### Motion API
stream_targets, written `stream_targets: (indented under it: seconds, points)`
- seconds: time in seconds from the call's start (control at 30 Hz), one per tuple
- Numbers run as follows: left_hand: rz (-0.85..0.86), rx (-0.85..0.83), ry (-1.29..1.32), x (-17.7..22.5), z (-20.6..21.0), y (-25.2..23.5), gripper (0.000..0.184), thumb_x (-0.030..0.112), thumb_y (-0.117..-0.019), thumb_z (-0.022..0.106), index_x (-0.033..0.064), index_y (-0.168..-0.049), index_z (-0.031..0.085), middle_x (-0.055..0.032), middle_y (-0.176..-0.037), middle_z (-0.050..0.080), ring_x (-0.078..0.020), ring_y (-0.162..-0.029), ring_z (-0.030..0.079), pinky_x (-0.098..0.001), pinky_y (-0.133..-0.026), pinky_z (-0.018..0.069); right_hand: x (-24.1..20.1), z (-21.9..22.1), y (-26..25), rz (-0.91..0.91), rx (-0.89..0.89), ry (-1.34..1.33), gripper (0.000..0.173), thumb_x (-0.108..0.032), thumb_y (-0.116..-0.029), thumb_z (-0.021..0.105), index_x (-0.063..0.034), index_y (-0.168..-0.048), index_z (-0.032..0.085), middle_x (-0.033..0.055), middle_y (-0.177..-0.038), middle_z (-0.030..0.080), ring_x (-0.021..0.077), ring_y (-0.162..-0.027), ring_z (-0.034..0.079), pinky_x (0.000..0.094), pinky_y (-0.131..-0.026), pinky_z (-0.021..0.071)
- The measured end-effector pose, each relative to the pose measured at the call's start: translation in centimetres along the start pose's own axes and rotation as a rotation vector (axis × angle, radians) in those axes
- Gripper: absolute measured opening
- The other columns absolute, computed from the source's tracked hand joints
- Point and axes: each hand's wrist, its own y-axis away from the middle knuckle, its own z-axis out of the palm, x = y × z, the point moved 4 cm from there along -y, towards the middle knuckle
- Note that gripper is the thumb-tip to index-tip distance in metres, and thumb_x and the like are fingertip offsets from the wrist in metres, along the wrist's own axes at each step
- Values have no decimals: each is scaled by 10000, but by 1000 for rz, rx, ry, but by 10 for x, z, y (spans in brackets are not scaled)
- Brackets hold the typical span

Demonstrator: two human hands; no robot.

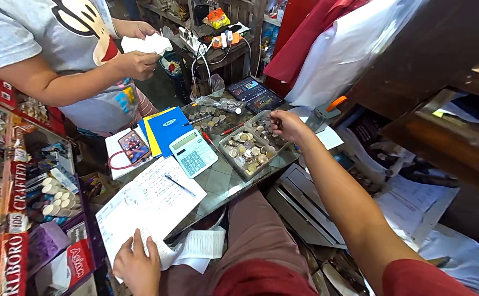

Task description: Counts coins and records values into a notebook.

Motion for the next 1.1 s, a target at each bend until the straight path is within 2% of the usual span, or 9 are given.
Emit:
stream_targets:
  seconds: [0.17,0.27,0.37,0.43,0.53,0.7,0.77,0.97,1.1]
  points:
    - [0,3,4,-1,1,1,537,387,-998,430,16,-1292,683,-340,-1222,617,-564,-1144,556,-689,-956,373,-14,21,20,206,-65,-537,225,-229,-1089,383,-106,-1058,570,34,-861,649,68,-608,609,171,-515,499]
    - [-2,21,7,3,0,-1,526,388,-1002,438,22,-1281,694,-324,-1208,630,-552,-1129,569,-679,-954,385,-18,33,23,188,-101,-557,244,-206,-1081,377,-86,-1131,583,64,-891,669,100,-653,640,195,-558,524]
    - [-10,9,20,7,-5,-1,509,363,-991,466,11,-1282,692,-323,-1213,639,-558,-1143,576,-699,-971,392,-22,52,23,159,-107,-516,216,-311,-1075,415,-164,-986,546,3,-813,622,99,-656,629,224,-588,546]
    - [-14,5,26,7,-6,-2,498,352,-987,477,15,-1283,693,-320,-1206,642,-546,-1139,585,-696,-968,400,-33,72,22,170,-127,-488,143,-235,-1061,446,-166,-972,534,-9,-807,599,93,-672,625,223,-621,557]
    - [-36,8,30,7,-4,0,478,343,-986,492,34,-1284,700,-294,-1220,653,-522,-1164,589,-687,-990,400,-56,110,20,171,-202,-356,163,-79,-1044,419,-86,-1127,558,59,-919,682,106,-728,674,217,-656,564]
    - [-55,23,44,11,-2,1,450,331,-986,509,57,-1283,708,-255,-1223,669,-488,-1183,595,-661,-1021,399,-90,178,-3,-50,-379,87,220,81,-930,462,-101,-1018,551,-2,-902,619,53,-682,566,192,-618,485]
    - [-71,-3,61,12,-1,1,442,320,-990,518,60,-1298,700,-249,-1240,669,-488,-1200,590,-666,-1037,391,-99,205,-12,-136,-418,286,204,79,-924,509,-71,-1054,557,-5,-876,553,54,-662,513,205,-628,471]
    - [-118,-80,83,16,1,-3,422,315,-1004,554,73,-1324,687,-228,-1283,654,-469,-1254,559,-648,-1074,377,-122,275,-20,-282,-456,556,215,49,-937,577,7,-1146,601,32,-941,620,53,-722,593,227,-704,539]
    - [-127,-106,87,17,3,0,456,354,-1005,551,80,-1350,667,-215,-1329,632,-448,-1300,530,-630,-1118,344,-123,311,-9,-404,-490,857,305,56,-925,591,44,-1229,605,163,-1147,623,150,-855,588,339,-813,517]
